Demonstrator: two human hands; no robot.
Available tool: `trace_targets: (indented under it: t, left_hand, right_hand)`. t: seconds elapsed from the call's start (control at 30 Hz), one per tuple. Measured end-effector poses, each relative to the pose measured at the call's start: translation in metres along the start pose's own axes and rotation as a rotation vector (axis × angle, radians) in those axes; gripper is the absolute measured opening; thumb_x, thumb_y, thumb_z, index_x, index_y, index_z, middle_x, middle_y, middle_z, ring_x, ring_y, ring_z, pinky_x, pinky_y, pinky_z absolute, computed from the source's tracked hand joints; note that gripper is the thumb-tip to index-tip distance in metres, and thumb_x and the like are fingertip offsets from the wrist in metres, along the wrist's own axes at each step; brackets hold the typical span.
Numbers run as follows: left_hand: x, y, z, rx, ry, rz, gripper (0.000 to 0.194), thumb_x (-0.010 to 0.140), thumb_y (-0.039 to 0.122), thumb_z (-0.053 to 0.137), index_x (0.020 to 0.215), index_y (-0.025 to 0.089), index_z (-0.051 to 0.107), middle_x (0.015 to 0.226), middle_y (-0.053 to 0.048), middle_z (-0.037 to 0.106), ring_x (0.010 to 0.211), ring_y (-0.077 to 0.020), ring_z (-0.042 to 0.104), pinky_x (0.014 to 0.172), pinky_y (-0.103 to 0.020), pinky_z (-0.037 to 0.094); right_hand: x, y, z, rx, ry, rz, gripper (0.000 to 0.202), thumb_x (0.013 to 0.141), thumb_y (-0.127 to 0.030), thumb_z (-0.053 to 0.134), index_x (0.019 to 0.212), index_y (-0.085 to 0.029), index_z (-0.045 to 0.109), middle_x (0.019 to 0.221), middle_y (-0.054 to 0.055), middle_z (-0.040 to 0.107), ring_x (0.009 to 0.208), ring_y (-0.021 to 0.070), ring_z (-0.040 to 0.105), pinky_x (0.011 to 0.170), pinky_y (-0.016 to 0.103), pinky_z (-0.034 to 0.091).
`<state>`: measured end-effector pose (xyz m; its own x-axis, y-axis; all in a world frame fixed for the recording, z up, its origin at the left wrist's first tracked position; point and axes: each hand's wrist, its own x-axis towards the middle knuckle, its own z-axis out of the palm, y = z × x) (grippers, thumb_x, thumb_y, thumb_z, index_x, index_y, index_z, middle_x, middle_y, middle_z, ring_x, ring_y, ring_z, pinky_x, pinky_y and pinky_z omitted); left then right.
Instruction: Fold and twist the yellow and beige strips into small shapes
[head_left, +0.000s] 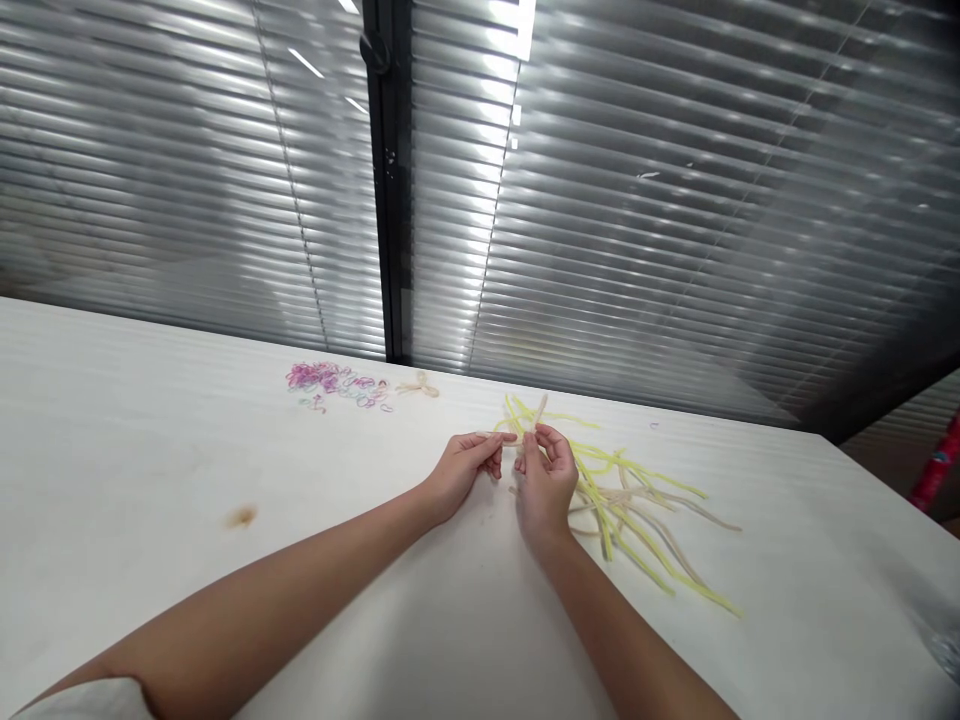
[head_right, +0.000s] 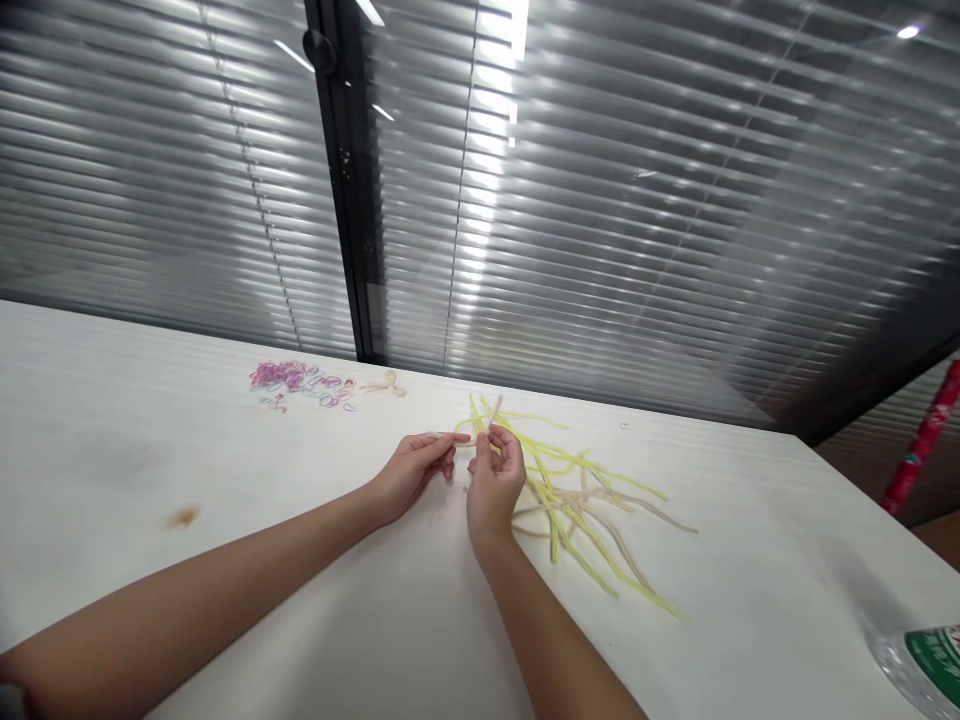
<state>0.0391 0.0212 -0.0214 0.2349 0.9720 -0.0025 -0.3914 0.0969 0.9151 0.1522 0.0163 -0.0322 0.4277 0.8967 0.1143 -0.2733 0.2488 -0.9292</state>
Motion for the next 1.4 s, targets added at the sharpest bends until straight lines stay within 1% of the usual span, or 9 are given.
trace_targets:
  t: [0.17,0.33,0.43,0.5,0.57,0.67,0.9,1.1,1.4]
  left_hand:
    - [-0.001,0.003,0.003,-0.048,0.058,0.004,0.038,0.068,0.042,0.075,0.090,0.011,0.075,0.058,0.001,0.053,0.056,-0.0090,0.048,0.061,-0.025,0.039]
    - [-0.002,0.005,0.003,-0.135,0.137,-0.001,0.041,0.069,0.041,0.075,0.098,0.012,0.073,0.062,0.001,0.055,0.056,-0.0086,0.051,0.062,-0.024,0.040]
    - [-0.001,0.004,0.002,-0.171,0.165,0.007,0.041,0.072,0.040,0.074,0.104,0.014,0.071,0.061,0.002,0.054,0.056,-0.0082,0.052,0.062,-0.024,0.040]
    - [0.000,0.003,0.001,-0.179,0.163,0.019,0.037,0.073,0.040,0.073,0.100,0.015,0.071,0.060,0.003,0.053,0.055,-0.0080,0.052,0.061,-0.024,0.040]
    - [0.000,0.003,0.002,-0.177,0.157,0.031,0.031,0.073,0.041,0.073,0.087,0.013,0.072,0.059,0.003,0.053,0.054,-0.0077,0.051,0.059,-0.023,0.039]
    - [0.001,0.003,0.002,-0.172,0.149,0.041,0.029,0.072,0.040,0.073,0.072,0.011,0.070,0.057,0.002,0.051,0.053,-0.0069,0.049,0.059,-0.023,0.039]
    - [0.001,0.002,0.000,-0.163,0.125,0.038,0.032,0.074,0.039,0.073,0.089,0.011,0.072,0.056,0.003,0.051,0.055,-0.0066,0.047,0.062,-0.022,0.040]
    - [0.000,0.003,0.001,-0.153,0.121,0.037,0.032,0.074,0.039,0.073,0.086,0.010,0.072,0.057,0.002,0.053,0.055,-0.0066,0.047,0.064,-0.023,0.041]
    - [-0.001,0.005,0.002,-0.160,0.159,0.029,0.035,0.069,0.037,0.077,0.093,0.012,0.071,0.057,0.003,0.054,0.053,-0.0076,0.052,0.061,-0.023,0.042]
  right_hand:
    - [0.000,0.001,-0.001,-0.073,-0.021,-0.002,0.039,0.072,-0.043,0.069,0.099,-0.015,0.060,0.083,0.002,0.063,0.049,0.0050,0.046,0.049,0.022,0.040]
    - [-0.003,0.001,-0.002,-0.174,-0.123,-0.039,0.037,0.075,-0.043,0.067,0.098,-0.015,0.062,0.074,0.001,0.062,0.051,0.0077,0.046,0.049,0.022,0.040]
    - [-0.006,0.001,-0.001,-0.272,-0.177,-0.090,0.032,0.078,-0.042,0.063,0.096,-0.015,0.063,0.075,0.001,0.062,0.054,0.0085,0.046,0.053,0.023,0.042]
    - [-0.007,-0.001,-0.001,-0.318,-0.214,-0.126,0.029,0.080,-0.039,0.061,0.095,-0.015,0.064,0.080,0.003,0.063,0.057,0.0093,0.048,0.057,0.024,0.044]
    - [-0.007,-0.003,-0.001,-0.337,-0.255,-0.151,0.026,0.081,-0.037,0.059,0.094,-0.015,0.064,0.084,0.004,0.064,0.061,0.0105,0.051,0.059,0.025,0.044]
    - [-0.008,-0.005,-0.001,-0.360,-0.301,-0.171,0.024,0.082,-0.035,0.057,0.093,-0.015,0.064,0.086,0.005,0.065,0.066,0.0124,0.054,0.059,0.024,0.044]
    - [-0.007,-0.004,-0.004,-0.436,-0.344,-0.239,0.021,0.084,-0.032,0.055,0.094,-0.017,0.066,0.089,0.006,0.066,0.074,0.0145,0.057,0.062,0.025,0.044]
    - [-0.005,-0.006,-0.005,-0.492,-0.377,-0.365,0.018,0.087,-0.026,0.050,0.092,-0.018,0.065,0.092,0.005,0.065,0.081,0.0153,0.058,0.070,0.027,0.045]
    - [-0.004,-0.008,-0.004,-0.525,-0.414,-0.431,0.019,0.089,-0.024,0.047,0.091,-0.018,0.064,0.091,0.005,0.064,0.084,0.0160,0.059,0.074,0.029,0.046]
